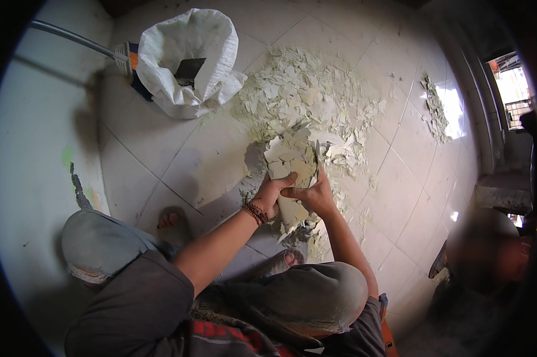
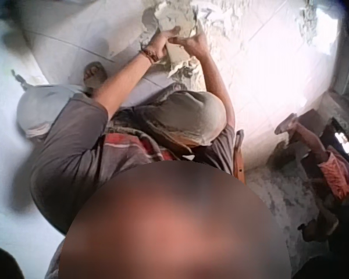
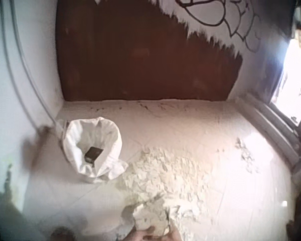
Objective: The person sweeps debris on a tiled floor using a broom, then sits and gathers the debris by hand into a white sack. Another person sweeps nearby. The camera wearer continues to pick up debris and place it into the sack.
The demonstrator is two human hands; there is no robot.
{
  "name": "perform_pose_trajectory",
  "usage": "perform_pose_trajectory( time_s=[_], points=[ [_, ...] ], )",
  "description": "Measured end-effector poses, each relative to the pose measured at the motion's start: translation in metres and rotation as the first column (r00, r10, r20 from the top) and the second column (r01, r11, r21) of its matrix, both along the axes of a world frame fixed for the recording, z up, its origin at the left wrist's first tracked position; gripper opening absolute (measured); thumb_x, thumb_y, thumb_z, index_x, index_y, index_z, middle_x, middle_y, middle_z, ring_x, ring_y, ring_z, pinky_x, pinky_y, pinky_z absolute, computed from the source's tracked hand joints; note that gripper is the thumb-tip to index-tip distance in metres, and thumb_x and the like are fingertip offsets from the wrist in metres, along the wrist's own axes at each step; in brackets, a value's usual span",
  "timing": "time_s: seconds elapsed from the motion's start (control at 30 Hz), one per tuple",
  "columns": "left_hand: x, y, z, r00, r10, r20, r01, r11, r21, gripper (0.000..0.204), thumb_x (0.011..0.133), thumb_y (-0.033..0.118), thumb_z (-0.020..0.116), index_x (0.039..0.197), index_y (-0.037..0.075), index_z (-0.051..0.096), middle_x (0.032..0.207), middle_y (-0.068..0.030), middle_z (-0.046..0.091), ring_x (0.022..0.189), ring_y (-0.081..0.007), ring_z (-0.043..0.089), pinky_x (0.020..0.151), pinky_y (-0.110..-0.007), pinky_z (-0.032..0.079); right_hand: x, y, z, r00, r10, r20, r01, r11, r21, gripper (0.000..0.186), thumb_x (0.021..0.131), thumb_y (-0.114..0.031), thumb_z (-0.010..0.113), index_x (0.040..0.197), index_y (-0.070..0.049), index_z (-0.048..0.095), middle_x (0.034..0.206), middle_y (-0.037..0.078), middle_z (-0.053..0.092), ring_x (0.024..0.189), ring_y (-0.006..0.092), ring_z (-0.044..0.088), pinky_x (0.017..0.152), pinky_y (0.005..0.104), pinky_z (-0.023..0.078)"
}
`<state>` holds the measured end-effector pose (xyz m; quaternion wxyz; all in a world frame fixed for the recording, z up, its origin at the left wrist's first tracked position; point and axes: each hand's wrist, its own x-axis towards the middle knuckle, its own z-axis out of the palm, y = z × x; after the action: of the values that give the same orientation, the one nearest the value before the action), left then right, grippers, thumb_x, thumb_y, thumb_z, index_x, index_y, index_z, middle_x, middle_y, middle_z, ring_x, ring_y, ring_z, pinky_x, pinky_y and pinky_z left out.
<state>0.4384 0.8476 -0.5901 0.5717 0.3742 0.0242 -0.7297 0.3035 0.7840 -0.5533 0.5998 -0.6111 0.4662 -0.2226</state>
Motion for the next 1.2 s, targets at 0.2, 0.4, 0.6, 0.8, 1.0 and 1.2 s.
perform_pose_trajectory(
  time_s=[0.2, 0.4, 0.6, 0.8, 1.0, 1.2],
  points=[
    [-0.011, 0.011, 0.040, 0.985, 0.128, -0.119, -0.139, 0.987, -0.085, 0.044, 0.093, 0.012, 0.066, 0.133, 0.010, 0.049, 0.125, -0.0062, 0.062, 0.115, -0.0217, 0.059, 0.098, -0.037, 0.049, 0.004, -0.008, 0.066, 0.953, 0.120, -0.277, -0.145, 0.987, -0.072, 0.109, 0.055, -0.024, 0.093, 0.146, -0.002, 0.036, 0.115, 0.019, 0.068, 0.106, 0.0286, 0.067, 0.092, 0.0374, 0.053],
    [-0.006, 0.009, 0.072, 0.976, 0.122, -0.180, -0.155, 0.971, -0.181, 0.046, 0.090, 0.003, 0.066, 0.133, 0.007, 0.050, 0.127, -0.0067, 0.062, 0.118, -0.0217, 0.059, 0.102, -0.037, 0.047, 0.013, 0.003, 0.120, 0.929, 0.038, -0.368, -0.182, 0.912, -0.367, 0.105, 0.058, -0.024, 0.092, 0.143, 0.003, 0.037, 0.121, 0.024, 0.063, 0.110, 0.0349, 0.065, 0.093, 0.0397, 0.052],
    [0.014, -0.001, 0.087, 0.962, 0.102, -0.254, -0.182, 0.931, -0.317, 0.045, 0.086, 0.000, 0.071, 0.128, 0.005, 0.056, 0.121, -0.0080, 0.066, 0.114, -0.0196, 0.062, 0.098, -0.036, 0.051, 0.033, 0.013, 0.146, 0.899, -0.041, -0.437, -0.184, 0.869, -0.459, 0.106, 0.062, -0.019, 0.093, 0.145, -0.002, 0.029, 0.119, 0.019, 0.065, 0.109, 0.0289, 0.066, 0.090, 0.0398, 0.054],
    [0.032, -0.009, 0.111, 0.962, 0.117, -0.249, -0.202, 0.915, -0.350, 0.052, 0.085, 0.001, 0.073, 0.132, 0.006, 0.052, 0.123, -0.0075, 0.064, 0.113, -0.0198, 0.062, 0.095, -0.035, 0.053, 0.062, 0.012, 0.180, 0.931, -0.025, -0.364, -0.178, 0.840, -0.512, 0.136, 0.067, -0.019, 0.091, 0.152, -0.010, -0.014, 0.123, 0.027, 0.060, 0.109, 0.0335, 0.065, 0.091, 0.0431, 0.056],
    [0.046, -0.013, 0.126, 0.965, 0.113, -0.235, -0.180, 0.941, -0.287, 0.055, 0.084, -0.001, 0.074, 0.133, 0.007, 0.051, 0.125, -0.0078, 0.063, 0.113, -0.0204, 0.062, 0.094, -0.036, 0.054, 0.080, 0.011, 0.208, 0.885, -0.034, -0.465, -0.217, 0.853, -0.474, 0.140, 0.065, -0.019, 0.088, 0.152, -0.008, -0.021, 0.118, 0.029, 0.064, 0.103, 0.0405, 0.068, 0.087, 0.0435, 0.057],
    [0.048, -0.014, 0.122, 0.973, 0.090, -0.213, -0.156, 0.935, -0.318, 0.053, 0.084, 0.000, 0.074, 0.132, 0.007, 0.052, 0.125, -0.0074, 0.063, 0.113, -0.0205, 0.061, 0.095, -0.036, 0.053, 0.081, 0.001, 0.208, 0.883, 0.016, -0.469, -0.246, 0.866, -0.435, 0.142, 0.060, -0.017, 0.088, 0.153, -0.011, -0.019, 0.126, 0.030, 0.060, 0.108, 0.0411, 0.066, 0.090, 0.0442, 0.055]
  ],
)
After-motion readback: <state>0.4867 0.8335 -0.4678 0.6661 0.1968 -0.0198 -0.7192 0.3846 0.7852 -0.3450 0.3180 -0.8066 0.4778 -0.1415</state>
